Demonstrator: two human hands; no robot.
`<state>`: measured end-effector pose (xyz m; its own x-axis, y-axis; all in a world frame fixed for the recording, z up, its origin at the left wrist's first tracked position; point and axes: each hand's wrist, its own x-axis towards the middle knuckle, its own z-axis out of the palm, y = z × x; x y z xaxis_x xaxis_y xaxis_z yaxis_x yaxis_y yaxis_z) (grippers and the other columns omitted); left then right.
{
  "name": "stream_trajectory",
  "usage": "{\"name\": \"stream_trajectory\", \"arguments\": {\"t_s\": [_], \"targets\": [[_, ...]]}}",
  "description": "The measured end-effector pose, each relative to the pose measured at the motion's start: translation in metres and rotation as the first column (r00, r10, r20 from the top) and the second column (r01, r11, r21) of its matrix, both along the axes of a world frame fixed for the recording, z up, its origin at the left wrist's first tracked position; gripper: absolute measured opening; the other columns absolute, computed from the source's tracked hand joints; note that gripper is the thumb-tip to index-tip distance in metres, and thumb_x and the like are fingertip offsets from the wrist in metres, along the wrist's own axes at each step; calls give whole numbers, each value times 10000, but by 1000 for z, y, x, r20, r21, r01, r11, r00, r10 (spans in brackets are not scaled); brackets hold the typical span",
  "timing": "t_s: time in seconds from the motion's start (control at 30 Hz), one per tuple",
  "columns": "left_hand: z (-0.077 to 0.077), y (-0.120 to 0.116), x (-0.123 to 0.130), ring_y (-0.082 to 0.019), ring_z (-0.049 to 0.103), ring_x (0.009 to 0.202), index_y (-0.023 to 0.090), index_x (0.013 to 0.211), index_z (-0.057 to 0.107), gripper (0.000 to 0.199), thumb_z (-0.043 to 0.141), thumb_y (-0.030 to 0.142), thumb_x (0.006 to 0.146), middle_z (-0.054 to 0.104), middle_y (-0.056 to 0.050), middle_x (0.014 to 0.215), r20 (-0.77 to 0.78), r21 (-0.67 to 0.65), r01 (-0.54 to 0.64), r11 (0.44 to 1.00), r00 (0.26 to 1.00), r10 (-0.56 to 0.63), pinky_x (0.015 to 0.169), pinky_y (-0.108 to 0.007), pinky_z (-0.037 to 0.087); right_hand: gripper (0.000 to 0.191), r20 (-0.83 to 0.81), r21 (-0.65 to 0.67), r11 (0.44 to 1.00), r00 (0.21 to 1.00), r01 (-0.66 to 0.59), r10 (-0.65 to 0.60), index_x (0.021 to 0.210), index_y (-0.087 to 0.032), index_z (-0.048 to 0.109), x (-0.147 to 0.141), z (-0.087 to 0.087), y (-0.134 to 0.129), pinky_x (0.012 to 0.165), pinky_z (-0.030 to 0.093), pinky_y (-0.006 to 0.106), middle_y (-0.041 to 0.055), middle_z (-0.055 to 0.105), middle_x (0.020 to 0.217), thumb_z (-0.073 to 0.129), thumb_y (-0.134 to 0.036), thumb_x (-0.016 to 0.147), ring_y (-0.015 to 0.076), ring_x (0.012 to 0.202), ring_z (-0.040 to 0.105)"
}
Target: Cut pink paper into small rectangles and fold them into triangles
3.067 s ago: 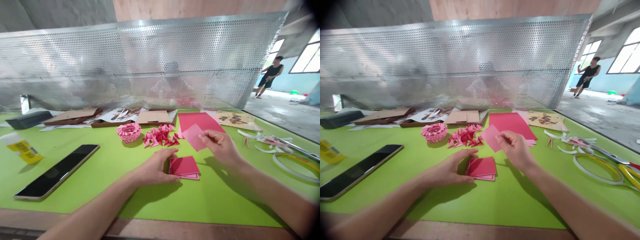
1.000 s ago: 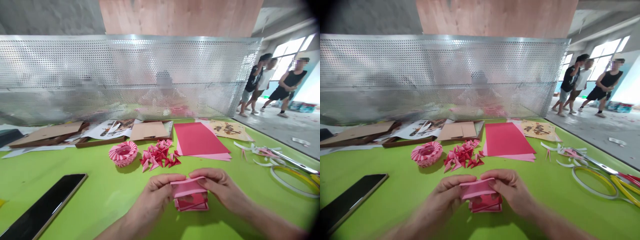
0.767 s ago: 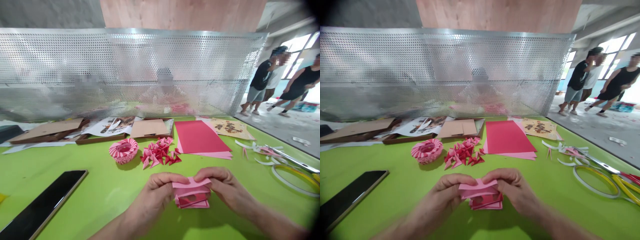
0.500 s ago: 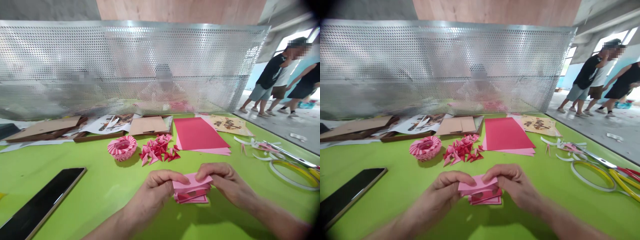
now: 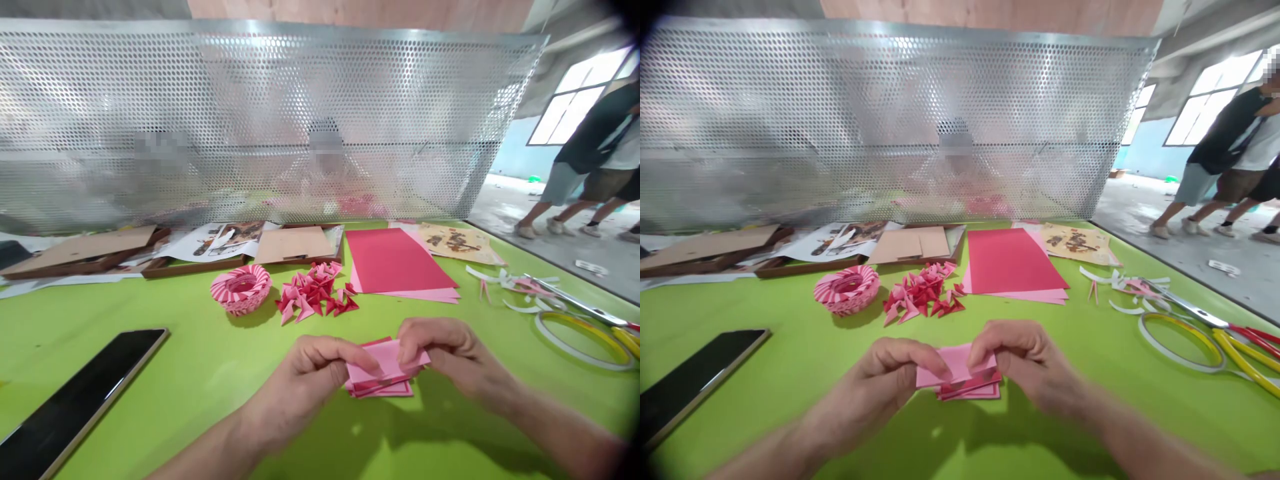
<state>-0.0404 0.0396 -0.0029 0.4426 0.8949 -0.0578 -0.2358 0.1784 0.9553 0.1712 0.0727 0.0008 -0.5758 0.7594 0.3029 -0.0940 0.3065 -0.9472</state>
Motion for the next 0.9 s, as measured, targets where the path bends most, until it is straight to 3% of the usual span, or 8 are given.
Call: {"name": "stream_trajectory", "arguments": {"t_s": [0.27, 0.47, 0.9], "targets": [[0, 1, -2, -114, 580, 692, 199, 801, 739, 179, 583, 137, 739, 721, -17, 775, 4, 12, 44, 999, 999, -44, 667, -196, 401, 298, 36, 105, 993, 998, -51, 47, 786, -200, 657, 4, -1, 2, 567, 376, 228, 4, 590, 723, 433, -3, 776, 127, 632, 510], [-2, 2, -2, -150, 600, 740, 181, 809, 739, 196, 567, 126, 733, 718, -39, 770, -11, -10, 45, 999, 999, -45, 708, -240, 406, 322, 39, 154, 987, 999, -35, 30, 860, -245, 646, 4, -2, 0, 579, 364, 217, -17, 583, 732, 421, -21, 809, 116, 646, 502], [1, 1, 1, -161, 610, 768, 153, 785, 745, 247, 548, 80, 656, 726, -50, 788, 62, -64, 38, 997, 998, -34, 734, -244, 420, 295, 37, 279, 959, 999, -42, 33, 833, -239, 631, 4, 0, 0, 573, 376, 211, -15, 588, 746, 447, -14, 781, 114, 642, 512]]}}
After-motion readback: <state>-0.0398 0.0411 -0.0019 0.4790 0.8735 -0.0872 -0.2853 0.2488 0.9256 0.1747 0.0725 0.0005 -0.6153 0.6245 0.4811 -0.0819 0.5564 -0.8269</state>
